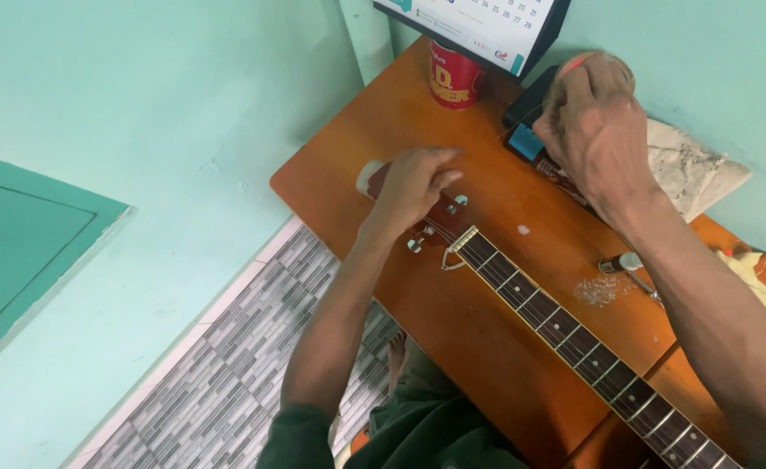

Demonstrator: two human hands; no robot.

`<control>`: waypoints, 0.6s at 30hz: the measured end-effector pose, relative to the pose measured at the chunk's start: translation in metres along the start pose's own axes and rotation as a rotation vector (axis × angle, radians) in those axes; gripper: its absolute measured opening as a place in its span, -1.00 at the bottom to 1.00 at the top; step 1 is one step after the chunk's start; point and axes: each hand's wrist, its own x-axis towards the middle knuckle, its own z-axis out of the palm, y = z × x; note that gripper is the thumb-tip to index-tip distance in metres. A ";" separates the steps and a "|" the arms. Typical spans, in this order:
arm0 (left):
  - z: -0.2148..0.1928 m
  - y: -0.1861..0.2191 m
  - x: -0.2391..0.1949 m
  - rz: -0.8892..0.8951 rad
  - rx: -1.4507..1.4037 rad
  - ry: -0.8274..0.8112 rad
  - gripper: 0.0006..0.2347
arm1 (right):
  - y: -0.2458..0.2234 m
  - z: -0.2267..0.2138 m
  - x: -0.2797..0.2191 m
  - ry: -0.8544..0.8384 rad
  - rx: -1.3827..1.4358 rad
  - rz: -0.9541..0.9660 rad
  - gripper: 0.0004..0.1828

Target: The person threads a new guitar string through the bridge of an acoustic guitar, then moves to the headstock to thread the string through the tuning peg and winds it to secure it.

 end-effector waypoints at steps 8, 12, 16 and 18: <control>0.014 -0.010 0.005 -0.105 -0.476 0.025 -0.82 | -0.050 -0.049 -0.019 -0.318 0.419 0.306 -0.71; 0.012 -0.010 0.003 -0.166 -0.601 0.061 -0.83 | -0.087 -0.092 -0.078 -0.699 0.440 0.323 -0.70; 0.029 -0.029 0.009 -0.126 -0.493 0.119 -0.84 | -0.069 -0.151 -0.133 -0.944 0.319 0.415 -0.48; 0.027 -0.033 0.002 -0.075 -0.417 0.087 -0.85 | -0.040 -0.176 -0.187 -0.936 0.359 0.410 -0.63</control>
